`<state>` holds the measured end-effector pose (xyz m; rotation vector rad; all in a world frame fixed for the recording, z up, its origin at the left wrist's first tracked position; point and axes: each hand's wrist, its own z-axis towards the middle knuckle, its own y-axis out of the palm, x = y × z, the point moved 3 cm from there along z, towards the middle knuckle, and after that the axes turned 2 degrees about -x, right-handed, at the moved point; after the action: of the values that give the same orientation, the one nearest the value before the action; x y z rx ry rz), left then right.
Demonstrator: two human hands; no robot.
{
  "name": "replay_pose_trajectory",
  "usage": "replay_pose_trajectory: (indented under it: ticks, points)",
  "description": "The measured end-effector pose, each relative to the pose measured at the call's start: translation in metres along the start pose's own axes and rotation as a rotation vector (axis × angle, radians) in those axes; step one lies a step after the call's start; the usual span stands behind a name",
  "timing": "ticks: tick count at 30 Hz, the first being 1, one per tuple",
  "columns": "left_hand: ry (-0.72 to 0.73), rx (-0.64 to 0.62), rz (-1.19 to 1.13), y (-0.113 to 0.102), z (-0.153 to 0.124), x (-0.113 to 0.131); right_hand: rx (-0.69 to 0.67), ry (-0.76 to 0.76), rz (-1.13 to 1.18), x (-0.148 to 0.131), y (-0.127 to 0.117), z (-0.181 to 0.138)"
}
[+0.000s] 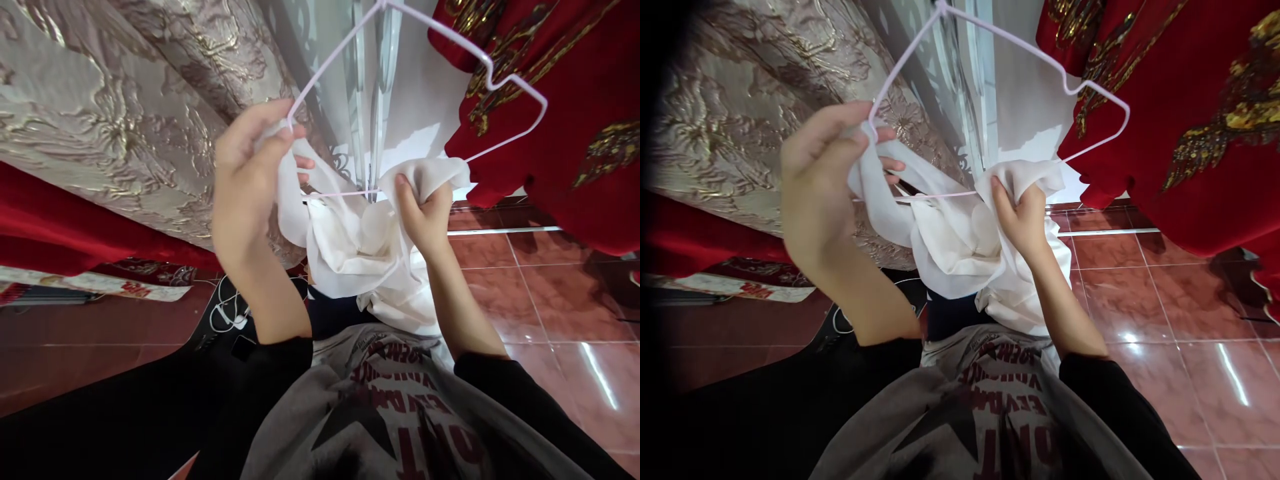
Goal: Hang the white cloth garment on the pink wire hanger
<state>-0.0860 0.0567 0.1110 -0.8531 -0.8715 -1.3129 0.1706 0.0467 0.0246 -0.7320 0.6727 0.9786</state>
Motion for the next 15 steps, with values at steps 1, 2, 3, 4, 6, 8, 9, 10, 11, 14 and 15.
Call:
replay_pose_trajectory:
  ticks: [1, 2, 3, 4, 6, 8, 9, 10, 11, 14, 15]
  points:
    - [0.026, -0.009, -0.004, 0.009, 0.000, 0.005, 0.005, 0.010, 0.005, 0.001, -0.001, -0.001]
    - [0.052, 0.009, -0.020, 0.016, -0.002, 0.009, 0.005, 0.023, 0.011, 0.002, -0.001, -0.002]
    - [0.077, 0.038, -0.036, 0.021, -0.004, 0.014, 0.007, 0.037, 0.014, 0.002, -0.001, -0.003]
    - [0.090, 0.064, -0.048, 0.023, -0.006, 0.018, 0.005, 0.047, 0.017, 0.001, 0.000, -0.004]
    - [0.086, 0.084, -0.040, 0.022, -0.010, 0.022, 0.008, 0.056, 0.021, -0.001, 0.004, -0.006]
    - [0.059, 0.029, 0.027, 0.018, -0.009, 0.020, 0.031, 0.055, 0.038, -0.003, 0.009, -0.008]
    - [0.060, -0.002, 0.077, 0.016, -0.007, 0.019, 0.049, 0.052, 0.053, -0.005, 0.011, -0.009]
    - [0.073, -0.031, 0.135, 0.015, -0.005, 0.017, 0.065, 0.048, 0.064, -0.007, 0.013, -0.010]
    - [0.097, -0.054, 0.195, 0.014, -0.003, 0.016, 0.080, 0.048, 0.083, -0.009, 0.013, -0.010]
    - [0.111, -0.044, 0.292, 0.016, 0.003, 0.016, 0.104, 0.077, 0.173, -0.017, 0.008, -0.009]
    - [0.058, -0.011, 0.283, 0.017, 0.004, 0.016, 0.120, 0.087, 0.201, -0.020, 0.004, -0.008]
